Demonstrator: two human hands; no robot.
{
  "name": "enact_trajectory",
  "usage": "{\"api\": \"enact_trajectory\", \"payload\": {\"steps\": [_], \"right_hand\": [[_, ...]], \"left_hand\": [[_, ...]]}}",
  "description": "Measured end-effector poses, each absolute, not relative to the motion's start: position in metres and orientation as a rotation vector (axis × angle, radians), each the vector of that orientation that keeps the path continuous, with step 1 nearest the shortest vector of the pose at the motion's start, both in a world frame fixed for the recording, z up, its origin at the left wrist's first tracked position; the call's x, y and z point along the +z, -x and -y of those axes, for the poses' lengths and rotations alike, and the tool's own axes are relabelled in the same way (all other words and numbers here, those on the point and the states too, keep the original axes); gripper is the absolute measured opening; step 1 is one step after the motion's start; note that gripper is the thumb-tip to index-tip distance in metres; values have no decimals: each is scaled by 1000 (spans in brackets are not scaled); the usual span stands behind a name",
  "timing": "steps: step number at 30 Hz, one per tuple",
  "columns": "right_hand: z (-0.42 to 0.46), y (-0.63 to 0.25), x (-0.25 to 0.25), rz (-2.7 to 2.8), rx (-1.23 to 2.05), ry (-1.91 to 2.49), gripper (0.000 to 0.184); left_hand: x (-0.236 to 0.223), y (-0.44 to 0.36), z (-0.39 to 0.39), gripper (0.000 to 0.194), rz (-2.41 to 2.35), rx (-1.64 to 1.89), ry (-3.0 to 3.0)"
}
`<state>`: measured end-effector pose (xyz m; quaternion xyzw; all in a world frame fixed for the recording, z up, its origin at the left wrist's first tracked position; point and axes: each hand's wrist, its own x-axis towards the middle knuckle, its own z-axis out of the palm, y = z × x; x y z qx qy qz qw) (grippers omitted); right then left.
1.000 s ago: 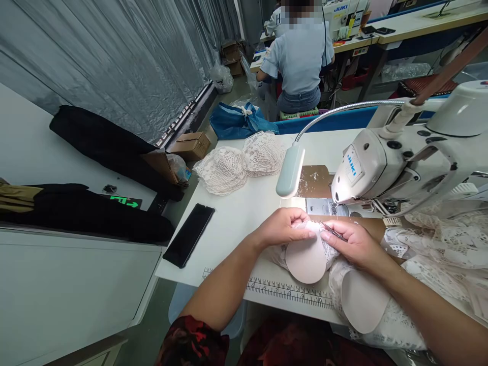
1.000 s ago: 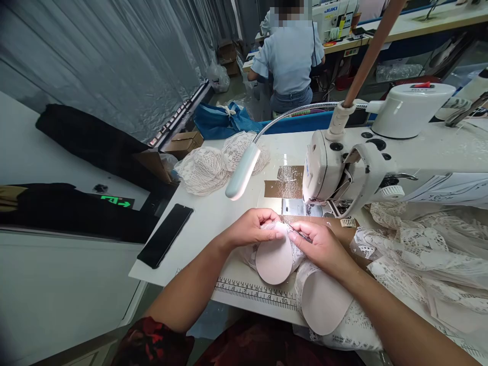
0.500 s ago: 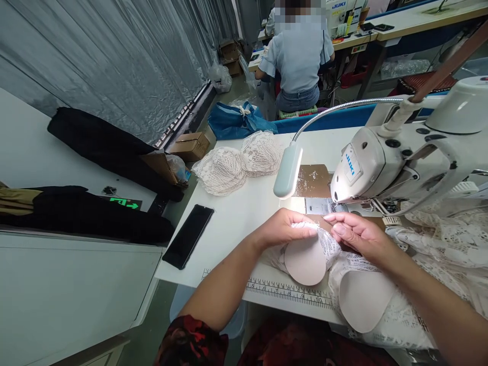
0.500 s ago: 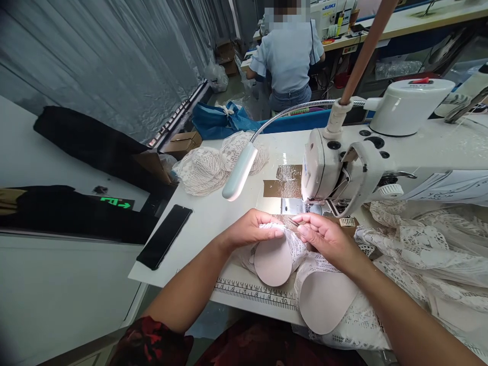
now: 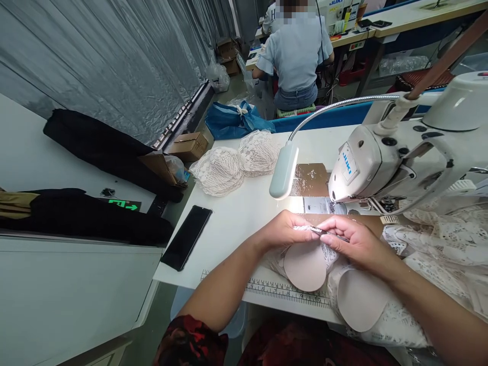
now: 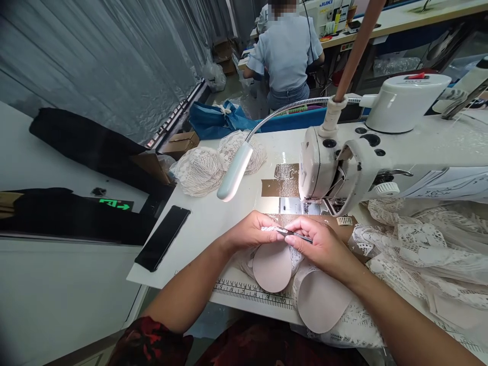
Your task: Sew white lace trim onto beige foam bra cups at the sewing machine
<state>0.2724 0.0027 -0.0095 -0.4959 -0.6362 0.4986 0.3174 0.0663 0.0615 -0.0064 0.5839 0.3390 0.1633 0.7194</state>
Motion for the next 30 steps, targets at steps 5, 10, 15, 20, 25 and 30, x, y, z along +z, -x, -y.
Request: {"api": "enact_trajectory", "payload": {"steps": [5,10,15,20,25,30], "right_hand": [[-3,-274,-13,1663,1287,1323,28],[-4,-283,-19,1486,1520,1303,32],[-5,-281,-21,1495,1595,1249,32],[-4,-273,-19,1582,1546,1312,27],[-4,-273,-21,1627,1391,1357,27],[-6,-267,-30,1564,1401,1295,27]], "left_hand": [[-5,-66,-61,28,-784,360,-1310],[-7,-66,-61,26,-769,384,-1265],[-6,-67,-60,26,-786,360,-1269],[-4,-69,-60,37,-738,274,-1351],[-6,-69,-57,33,-776,277,-1365],[-10,-71,-57,36,-787,343,-1373]]}}
